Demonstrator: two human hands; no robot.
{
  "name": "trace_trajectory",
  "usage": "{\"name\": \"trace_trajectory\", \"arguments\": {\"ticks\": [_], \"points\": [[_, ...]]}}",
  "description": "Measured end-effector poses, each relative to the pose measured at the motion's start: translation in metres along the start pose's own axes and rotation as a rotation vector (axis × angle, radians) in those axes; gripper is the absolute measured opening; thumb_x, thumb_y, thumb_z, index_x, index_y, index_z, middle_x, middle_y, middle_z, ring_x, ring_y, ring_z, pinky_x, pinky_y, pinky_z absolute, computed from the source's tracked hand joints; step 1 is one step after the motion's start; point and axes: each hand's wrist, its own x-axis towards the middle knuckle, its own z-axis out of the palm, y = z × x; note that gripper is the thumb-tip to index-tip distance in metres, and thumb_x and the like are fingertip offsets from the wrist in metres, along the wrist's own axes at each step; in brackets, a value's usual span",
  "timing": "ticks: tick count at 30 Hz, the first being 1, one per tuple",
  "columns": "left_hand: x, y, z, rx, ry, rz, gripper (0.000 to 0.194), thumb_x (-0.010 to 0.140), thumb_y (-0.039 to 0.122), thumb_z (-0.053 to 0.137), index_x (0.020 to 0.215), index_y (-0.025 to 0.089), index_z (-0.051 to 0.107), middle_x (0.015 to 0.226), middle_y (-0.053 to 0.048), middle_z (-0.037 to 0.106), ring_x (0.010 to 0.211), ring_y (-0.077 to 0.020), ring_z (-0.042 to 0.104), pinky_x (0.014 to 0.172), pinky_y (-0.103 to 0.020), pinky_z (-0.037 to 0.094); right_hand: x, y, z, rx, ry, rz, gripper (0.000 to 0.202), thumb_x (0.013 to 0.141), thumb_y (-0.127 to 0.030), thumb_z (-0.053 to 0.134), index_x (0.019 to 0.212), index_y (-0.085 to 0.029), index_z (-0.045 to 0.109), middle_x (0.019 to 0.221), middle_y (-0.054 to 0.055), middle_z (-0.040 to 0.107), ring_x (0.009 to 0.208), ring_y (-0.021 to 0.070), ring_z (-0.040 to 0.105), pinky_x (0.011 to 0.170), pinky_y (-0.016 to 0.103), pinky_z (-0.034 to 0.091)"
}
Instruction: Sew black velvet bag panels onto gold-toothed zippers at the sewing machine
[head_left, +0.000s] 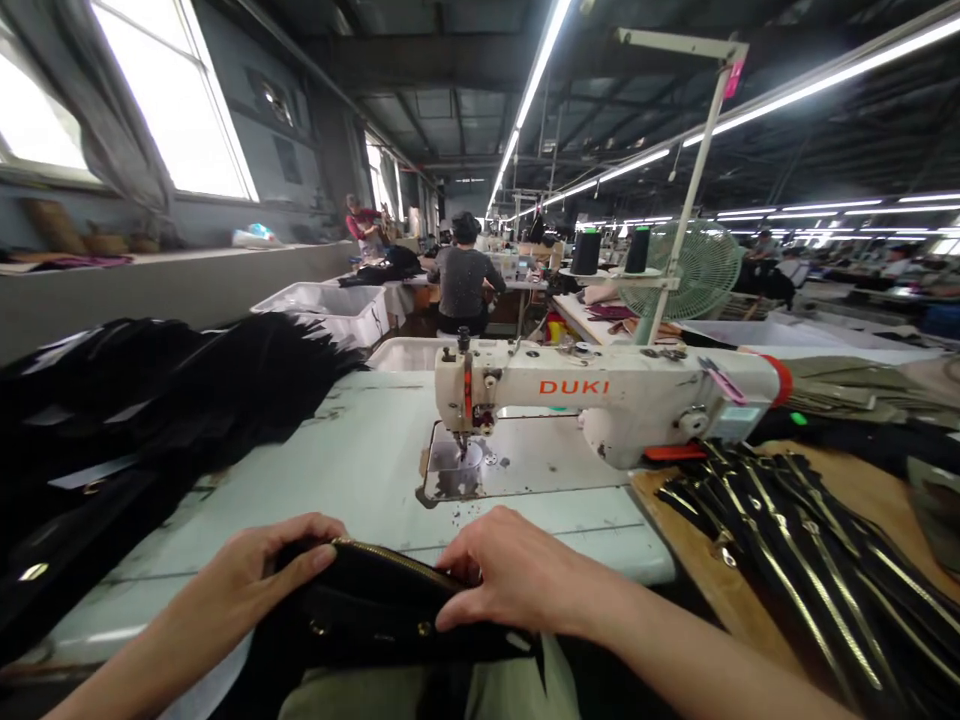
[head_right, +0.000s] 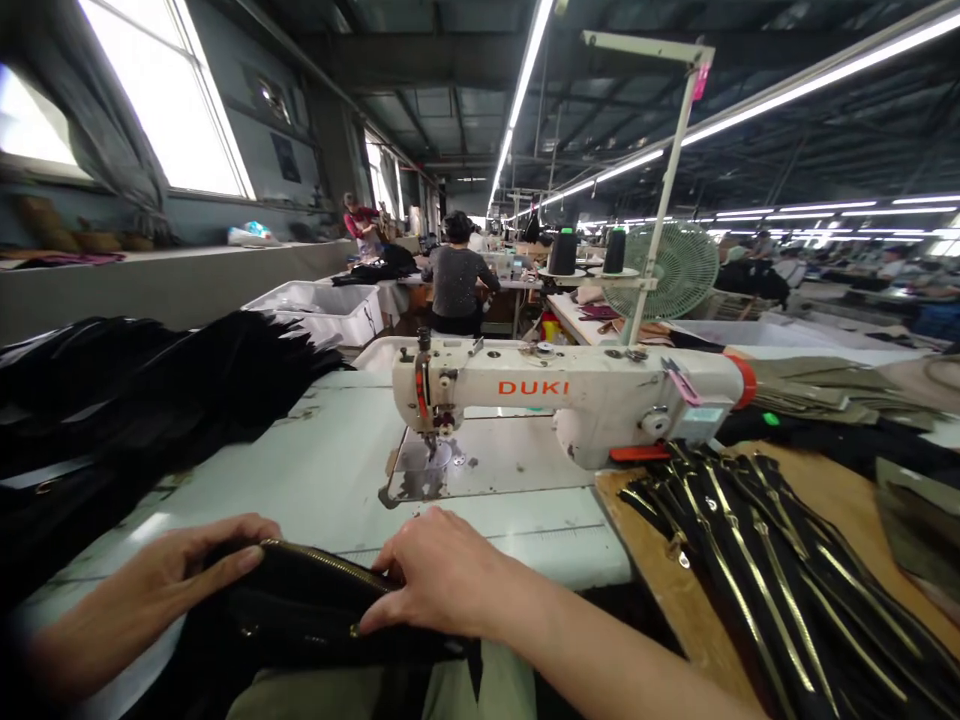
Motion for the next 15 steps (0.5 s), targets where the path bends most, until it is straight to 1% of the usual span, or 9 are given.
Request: {"name": "trace_trajectory", "arguments": {"ticks": [2,3,5,7,9,11,13,15], "points": [[0.005,-0.004,-0.002,-0.034,0.018,-0.031,0.037,0.088,0.056,0.057,0.092,0.021,0.07,0.088,-0.003,0.071,0.083,-0.025,0.065,0.072,-0.024,0.051,0.003,0.007,0.004,0.025,0.022,0.024,0.013,0.071,-0.021,0.078,0.062,-0.019,0.069,0.047,-0.01,0.033,0.05,0.0069,0.029,0.052,0.023,0.021],[0.007,-0.005,-0.002,-0.042,0.013,-0.039,0.037,0.088,0.056,0.057,0.092,0.021,0.07,0.088,-0.003,0.071,0.083,-0.025,0.065,0.072,-0.025,0.052,0.006,0.011,0.005,0.052,0.02,0.035,0.012,0.072,-0.019,0.076,0.062,-0.019,0.07,0.046,-0.01,0.033,0.049,0.0065,0.03,0.051,0.022,0.022],[0.014,-0.007,-0.003,-0.034,-0.015,-0.041,0.036,0.088,0.054,0.058,0.09,0.021,0.07,0.085,-0.003,0.07,0.08,-0.0243,0.064,0.07,-0.024,0.051,0.012,0.02,0.004,0.114,-0.012,0.05,0.007,0.073,-0.019,0.073,0.066,-0.018,0.073,0.048,-0.01,0.04,0.05,0.0057,0.038,0.051,0.019,0.027],[0.022,-0.008,-0.002,-0.025,-0.001,-0.035,0.034,0.085,0.053,0.06,0.086,0.021,0.07,0.081,-0.001,0.069,0.077,-0.0227,0.064,0.069,-0.023,0.05,0.021,0.029,-0.002,0.174,-0.053,0.062,0.003,0.073,-0.021,0.073,0.074,-0.018,0.076,0.054,-0.009,0.052,0.054,0.0058,0.048,0.052,0.016,0.033],[0.029,-0.009,-0.001,-0.036,0.055,-0.041,0.034,0.083,0.054,0.061,0.081,0.021,0.071,0.077,-0.001,0.068,0.074,-0.0215,0.062,0.067,-0.022,0.049,0.03,0.039,-0.01,0.243,-0.125,0.08,0.01,0.072,-0.023,0.076,0.081,-0.018,0.077,0.061,-0.008,0.06,0.059,0.0064,0.054,0.054,0.015,0.036],[0.037,-0.013,0.001,-0.046,0.106,-0.069,0.038,0.081,0.057,0.06,0.078,0.021,0.07,0.075,-0.001,0.067,0.073,-0.0217,0.062,0.066,-0.022,0.048,0.038,0.05,-0.018,0.32,-0.228,0.105,0.015,0.07,-0.026,0.08,0.082,-0.017,0.077,0.062,-0.007,0.062,0.06,0.0066,0.055,0.054,0.014,0.037],[0.042,-0.019,0.001,-0.047,0.122,-0.106,0.043,0.079,0.062,0.059,0.079,0.021,0.07,0.074,-0.002,0.067,0.074,-0.0231,0.062,0.066,-0.023,0.049,0.045,0.059,-0.025,0.395,-0.323,0.134,0.024,0.067,-0.033,0.083,0.081,-0.016,0.076,0.061,-0.007,0.061,0.058,0.0068,0.054,0.052,0.015,0.038],[0.047,-0.026,0.001,-0.049,0.119,-0.144,0.047,0.077,0.066,0.058,0.08,0.021,0.07,0.073,-0.002,0.066,0.073,-0.0237,0.061,0.065,-0.024,0.049,0.05,0.066,-0.031,0.45,-0.367,0.154,0.034,0.062,-0.043,0.085,0.079,-0.015,0.075,0.061,-0.006,0.062,0.057,0.007,0.053,0.051,0.015,0.039]]}}
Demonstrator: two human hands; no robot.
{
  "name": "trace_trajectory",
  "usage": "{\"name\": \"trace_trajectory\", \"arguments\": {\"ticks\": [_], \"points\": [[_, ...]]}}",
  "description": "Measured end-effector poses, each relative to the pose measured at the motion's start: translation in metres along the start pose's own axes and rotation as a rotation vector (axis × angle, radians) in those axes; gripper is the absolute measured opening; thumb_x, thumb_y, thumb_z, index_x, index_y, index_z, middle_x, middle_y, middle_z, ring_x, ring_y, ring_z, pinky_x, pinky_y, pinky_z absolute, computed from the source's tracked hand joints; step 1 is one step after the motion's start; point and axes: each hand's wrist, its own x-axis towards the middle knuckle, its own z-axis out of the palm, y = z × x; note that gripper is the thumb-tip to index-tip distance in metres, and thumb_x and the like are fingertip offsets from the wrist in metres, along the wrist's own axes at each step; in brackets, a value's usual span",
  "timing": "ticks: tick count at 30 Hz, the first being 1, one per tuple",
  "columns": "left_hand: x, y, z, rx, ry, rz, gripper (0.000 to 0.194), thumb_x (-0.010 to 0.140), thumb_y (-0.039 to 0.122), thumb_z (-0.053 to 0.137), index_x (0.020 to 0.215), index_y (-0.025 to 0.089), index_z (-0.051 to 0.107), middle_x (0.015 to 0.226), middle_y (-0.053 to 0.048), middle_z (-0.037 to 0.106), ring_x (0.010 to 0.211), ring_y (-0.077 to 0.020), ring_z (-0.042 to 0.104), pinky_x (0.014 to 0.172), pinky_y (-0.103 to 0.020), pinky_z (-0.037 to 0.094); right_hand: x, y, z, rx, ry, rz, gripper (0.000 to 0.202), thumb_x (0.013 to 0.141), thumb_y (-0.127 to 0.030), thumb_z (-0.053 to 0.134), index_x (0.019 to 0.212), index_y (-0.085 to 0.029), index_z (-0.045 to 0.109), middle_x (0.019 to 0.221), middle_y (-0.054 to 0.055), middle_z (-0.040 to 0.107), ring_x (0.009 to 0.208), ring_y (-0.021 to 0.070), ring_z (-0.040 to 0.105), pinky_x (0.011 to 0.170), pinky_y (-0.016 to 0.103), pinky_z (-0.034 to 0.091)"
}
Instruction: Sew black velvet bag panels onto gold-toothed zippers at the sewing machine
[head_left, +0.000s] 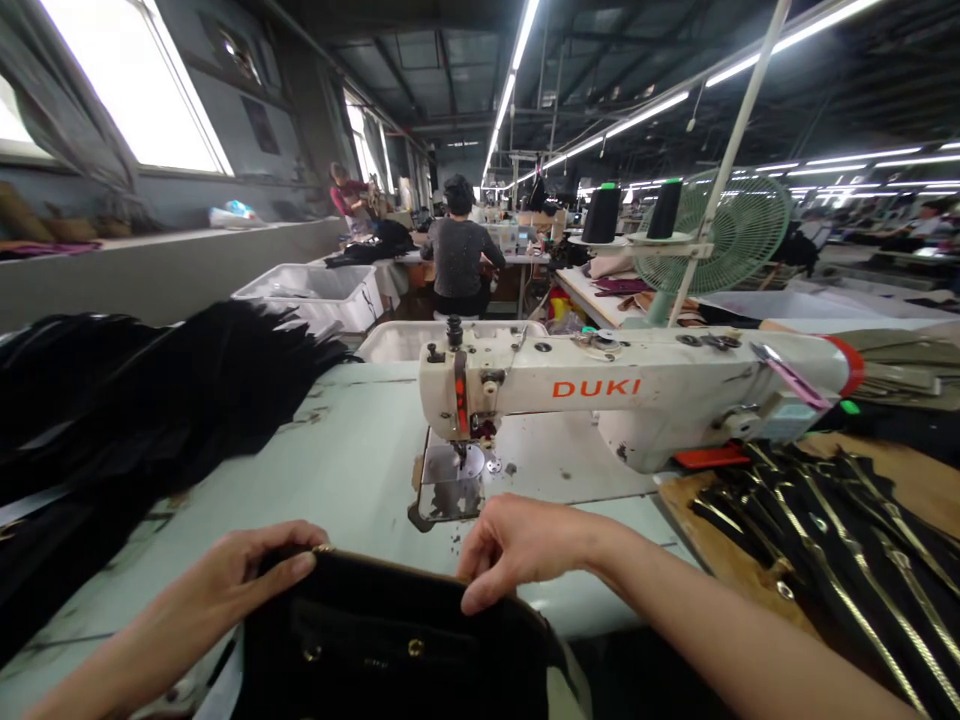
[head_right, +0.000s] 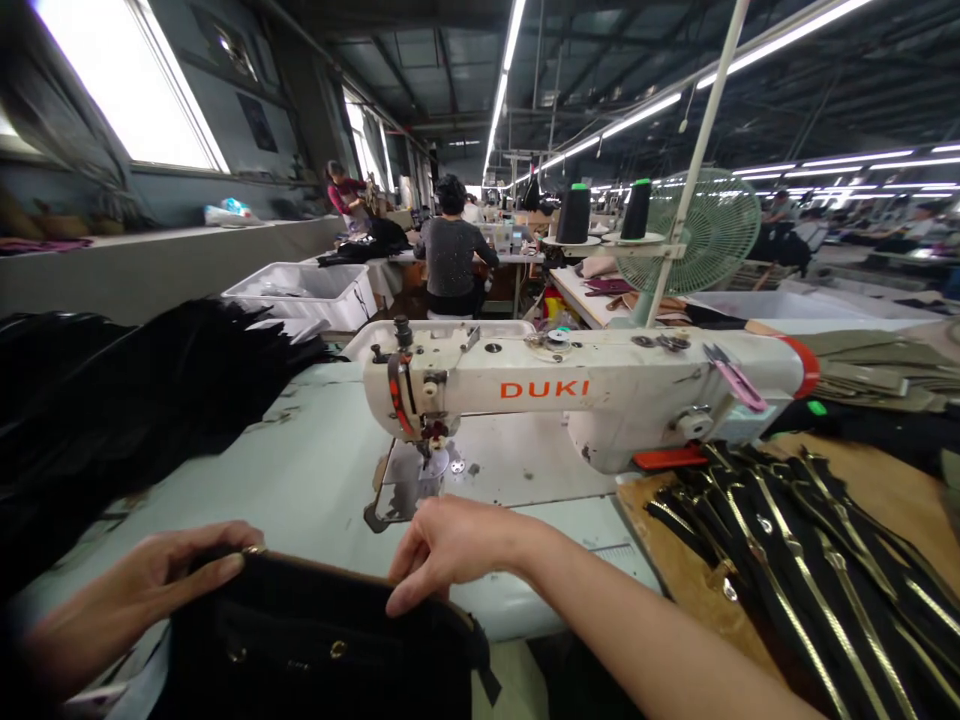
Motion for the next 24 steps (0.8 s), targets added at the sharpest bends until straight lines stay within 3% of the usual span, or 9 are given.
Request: {"name": "trace_trajectory", "arguments": {"ticks": [6,11,17,24], "points": [[0.009,-0.006,0.001,-0.05,-0.039,-0.049,0.044,0.078,0.061,0.058,0.081,0.019,0.071,0.073,0.001,0.065,0.073,-0.0201,0.06,0.062,-0.019,0.047,0.003,0.003,-0.013,0.091,-0.07,0.009,0.043,0.06,-0.053,0.081,0.075,-0.014,0.073,0.06,-0.006,0.06,0.057,0.0068,0.052,0.051,0.015,0.042],[0.015,-0.006,-0.001,-0.065,-0.012,-0.09,0.037,0.076,0.053,0.064,0.081,0.018,0.071,0.071,0.007,0.066,0.072,-0.016,0.061,0.067,-0.016,0.046,0.006,0.006,-0.016,0.143,-0.025,0.012,0.043,0.056,-0.052,0.084,0.072,-0.015,0.071,0.057,-0.006,0.06,0.053,0.0054,0.049,0.047,0.013,0.041],[0.018,-0.02,-0.002,-0.147,0.004,-0.134,0.05,0.069,0.067,0.071,0.084,0.019,0.071,0.078,0.006,0.07,0.076,-0.0182,0.063,0.07,-0.018,0.048,0.006,0.009,-0.016,0.212,0.016,0.02,0.041,0.05,-0.049,0.088,0.067,-0.016,0.069,0.055,-0.007,0.06,0.048,0.005,0.05,0.044,0.013,0.042],[0.016,-0.017,-0.003,-0.168,-0.018,-0.14,0.051,0.071,0.064,0.071,0.091,0.018,0.071,0.079,0.001,0.07,0.078,-0.0217,0.063,0.071,-0.022,0.05,0.002,0.007,-0.012,0.262,0.017,0.025,0.042,0.048,-0.049,0.088,0.064,-0.017,0.068,0.053,-0.007,0.059,0.048,0.0044,0.049,0.044,0.013,0.043]]}}
